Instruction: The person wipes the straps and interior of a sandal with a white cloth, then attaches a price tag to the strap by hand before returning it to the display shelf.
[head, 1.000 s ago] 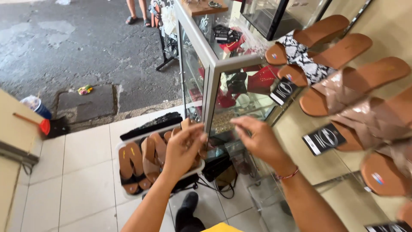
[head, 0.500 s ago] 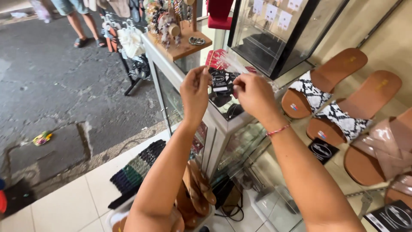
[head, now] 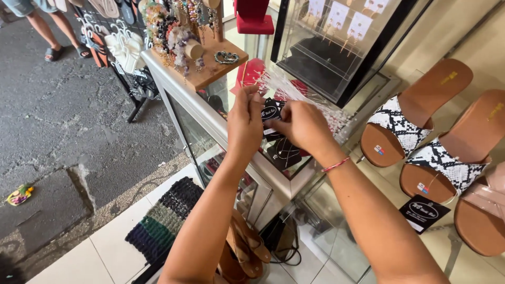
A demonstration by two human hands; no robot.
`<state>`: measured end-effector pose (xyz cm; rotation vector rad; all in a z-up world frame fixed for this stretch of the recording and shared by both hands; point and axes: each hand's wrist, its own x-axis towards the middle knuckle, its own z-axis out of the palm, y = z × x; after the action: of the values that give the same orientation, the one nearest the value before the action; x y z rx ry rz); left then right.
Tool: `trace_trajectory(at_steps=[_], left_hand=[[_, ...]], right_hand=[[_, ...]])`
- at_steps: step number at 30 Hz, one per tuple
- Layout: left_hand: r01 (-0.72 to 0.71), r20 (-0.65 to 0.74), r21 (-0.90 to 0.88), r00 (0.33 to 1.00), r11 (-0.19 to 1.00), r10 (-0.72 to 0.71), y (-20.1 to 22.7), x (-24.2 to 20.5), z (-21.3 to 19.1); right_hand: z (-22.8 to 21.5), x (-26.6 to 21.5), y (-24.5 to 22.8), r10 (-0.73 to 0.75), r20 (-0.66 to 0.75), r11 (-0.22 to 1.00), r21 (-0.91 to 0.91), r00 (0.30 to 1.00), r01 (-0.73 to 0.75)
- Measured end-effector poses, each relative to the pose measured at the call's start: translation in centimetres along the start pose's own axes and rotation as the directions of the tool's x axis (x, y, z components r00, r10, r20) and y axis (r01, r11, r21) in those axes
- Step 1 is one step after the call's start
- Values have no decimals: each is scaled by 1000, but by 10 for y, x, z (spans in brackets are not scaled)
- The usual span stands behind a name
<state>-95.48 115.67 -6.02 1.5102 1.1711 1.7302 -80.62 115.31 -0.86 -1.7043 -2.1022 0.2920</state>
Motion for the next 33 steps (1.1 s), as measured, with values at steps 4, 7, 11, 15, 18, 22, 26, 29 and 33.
trace_trajectory(at_steps=[4,7,11,15,18,22,26,29,33], left_hand=[[26,12,-10,1000,1000,-26,7,1,-3],[-30,-8,33,1000,999,30,11,0,-2],[-196,27,201,981,960,194,13,-1,-5],[17,80,129,996,992,-27,17,1,-6],[21,115,3,993,1000,-21,20,-1,-9],[-61,48,-5,997,998,61,19,-2,-9],[-68,8,17,998,998,68,17,-4,-7],[-67,14,43,998,997,67,17,-4,-7],[-97,16,45,995,994,97,16,-5,-8]], right_hand=[[-11,0,21,-105,-129,970,204,986,130],[-28,0,25,11,-62,892,452,998,18],[-33,-3,15,53,159,893,434,986,-118],[-42,-13,13,-260,-78,945,187,963,270],[-65,-39,13,-199,-118,979,-76,973,191],[-81,-57,12,-54,-12,992,-118,998,52],[-58,-46,8,-430,160,886,-117,889,449],[-48,-54,0,-535,208,750,-329,819,573],[-51,-58,-1,-499,251,746,-363,830,558]])
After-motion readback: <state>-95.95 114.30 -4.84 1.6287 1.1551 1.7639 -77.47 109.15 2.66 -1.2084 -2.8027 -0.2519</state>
